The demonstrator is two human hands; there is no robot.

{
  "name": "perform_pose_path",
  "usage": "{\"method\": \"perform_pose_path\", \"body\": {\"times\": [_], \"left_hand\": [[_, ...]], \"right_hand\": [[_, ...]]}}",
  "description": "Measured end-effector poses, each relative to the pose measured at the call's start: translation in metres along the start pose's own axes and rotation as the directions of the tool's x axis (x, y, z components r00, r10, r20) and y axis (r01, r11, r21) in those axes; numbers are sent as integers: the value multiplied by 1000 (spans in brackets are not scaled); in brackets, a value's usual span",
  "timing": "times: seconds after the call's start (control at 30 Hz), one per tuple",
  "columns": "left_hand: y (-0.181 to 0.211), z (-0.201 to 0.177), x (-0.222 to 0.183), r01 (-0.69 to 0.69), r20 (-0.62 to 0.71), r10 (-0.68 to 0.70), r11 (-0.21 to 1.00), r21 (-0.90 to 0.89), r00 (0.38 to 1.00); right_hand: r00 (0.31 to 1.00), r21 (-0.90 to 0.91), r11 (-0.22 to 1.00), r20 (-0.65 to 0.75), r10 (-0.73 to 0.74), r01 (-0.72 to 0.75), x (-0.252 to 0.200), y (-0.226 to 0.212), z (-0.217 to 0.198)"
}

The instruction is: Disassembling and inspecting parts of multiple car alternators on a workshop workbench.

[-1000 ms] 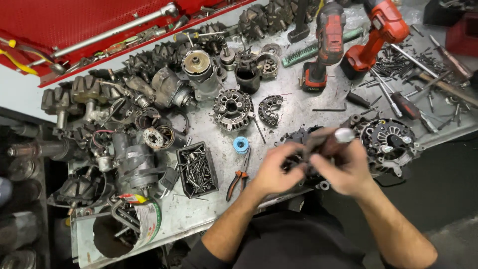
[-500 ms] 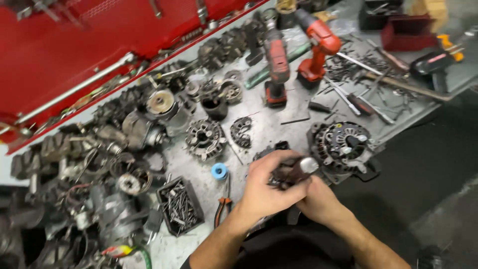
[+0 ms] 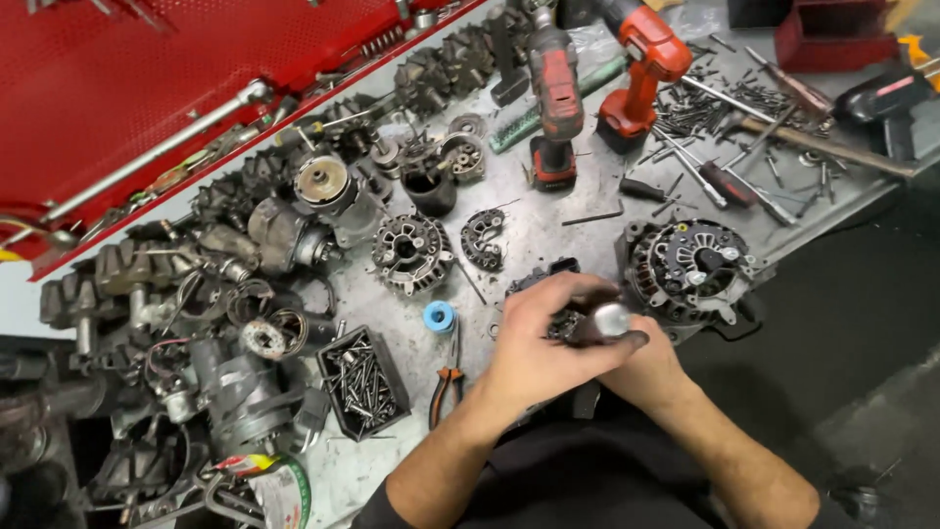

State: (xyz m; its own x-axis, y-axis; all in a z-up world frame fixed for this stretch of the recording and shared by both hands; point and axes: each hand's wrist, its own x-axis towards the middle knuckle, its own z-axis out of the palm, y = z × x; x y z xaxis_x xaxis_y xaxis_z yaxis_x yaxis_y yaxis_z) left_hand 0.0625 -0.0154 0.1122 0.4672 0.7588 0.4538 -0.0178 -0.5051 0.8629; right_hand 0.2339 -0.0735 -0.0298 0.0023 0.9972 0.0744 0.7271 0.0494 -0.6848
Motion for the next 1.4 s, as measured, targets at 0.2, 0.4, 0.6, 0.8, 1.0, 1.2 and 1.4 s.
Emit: {"method": "perform_pose_path", "body": {"times": [0.2,0.4,0.6,0.8,1.0,1.2,1.4], "left_hand": [[-7,-1,-3,-4,-81,7,999,40,997],[-12,0,-9,33,-67,-29,998,56,997],[10,0,-4,5,-151,18,988,154,988],[0,-24,0,27,248,-21,999,-21,968],[-38,-36,13,-81,633,110,994,-75,766],[-32,-30,5,-57,399,-5,988,144,917],[-23,-45,10,-141,487,55,980,142,872]], "right_hand": [[974,163,960,-38,-224,227,7,-20,-32],[989,-21,995,-102,-103,102,6,-31,-20],[985,-48,988,-80,-153,150,0,-13,-1],[974,-118,993,219,49,-23,20,-81,-121],[731,-282,675,243,-637,682,21,-147,-202],[871,-715,520,472,-134,468,29,-160,-173],[796,-569,619,583,-162,542,39,-174,-178]]}}
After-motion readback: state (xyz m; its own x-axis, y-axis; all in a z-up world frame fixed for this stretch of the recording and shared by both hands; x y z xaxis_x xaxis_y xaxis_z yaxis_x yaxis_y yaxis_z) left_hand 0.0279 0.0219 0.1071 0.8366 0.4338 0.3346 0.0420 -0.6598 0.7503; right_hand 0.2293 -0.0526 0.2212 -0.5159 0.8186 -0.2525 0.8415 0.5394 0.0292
